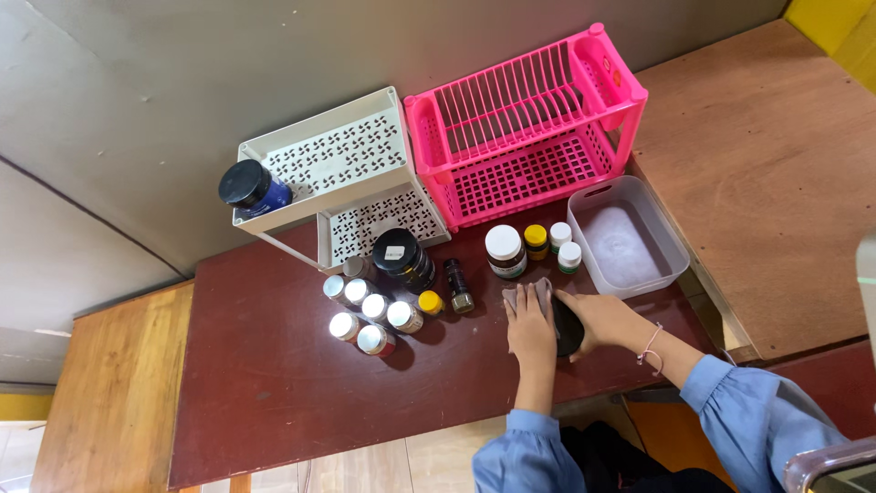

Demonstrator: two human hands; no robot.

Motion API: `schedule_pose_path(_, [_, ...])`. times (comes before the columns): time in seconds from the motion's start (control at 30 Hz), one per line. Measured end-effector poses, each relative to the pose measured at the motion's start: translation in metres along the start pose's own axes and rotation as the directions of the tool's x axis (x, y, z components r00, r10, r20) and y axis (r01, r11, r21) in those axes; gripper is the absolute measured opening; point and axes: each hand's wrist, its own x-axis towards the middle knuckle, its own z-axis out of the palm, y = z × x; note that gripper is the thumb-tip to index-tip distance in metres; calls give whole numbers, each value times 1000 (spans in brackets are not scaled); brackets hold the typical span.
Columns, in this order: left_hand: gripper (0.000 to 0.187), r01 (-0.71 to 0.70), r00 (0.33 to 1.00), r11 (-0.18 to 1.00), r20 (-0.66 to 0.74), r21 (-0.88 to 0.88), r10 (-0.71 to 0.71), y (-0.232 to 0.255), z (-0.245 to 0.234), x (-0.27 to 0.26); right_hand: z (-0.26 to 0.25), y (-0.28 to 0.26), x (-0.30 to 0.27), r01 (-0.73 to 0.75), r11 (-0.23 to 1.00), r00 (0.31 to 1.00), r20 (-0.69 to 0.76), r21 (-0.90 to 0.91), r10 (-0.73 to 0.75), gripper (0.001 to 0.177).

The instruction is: The person wipes the exterior of a large black cylindrical container with a gray cloth on a wooden table. The person rotates the container to wipe different sides and the lid, then places it back on the table among other small jars and containers.

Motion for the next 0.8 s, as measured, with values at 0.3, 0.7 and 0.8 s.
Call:
schedule_pose_path(0.3, [49, -109, 984, 967, -110, 229, 137, 33, -25, -82, -18, -14, -6, -16, 1000, 999, 43, 7, 16, 122])
schedule_pose_path(0.7, [46, -403, 909, 898, 197, 177, 369, 14, -29, -22, 1, 13, 12, -57, 988, 996, -64, 143, 67, 126])
schedule_pose_path(0.8, [38, -217, 960, 976, 175, -13, 216, 16, -22, 2, -1, 14, 12, -95, 980, 993, -51, 173, 105, 130])
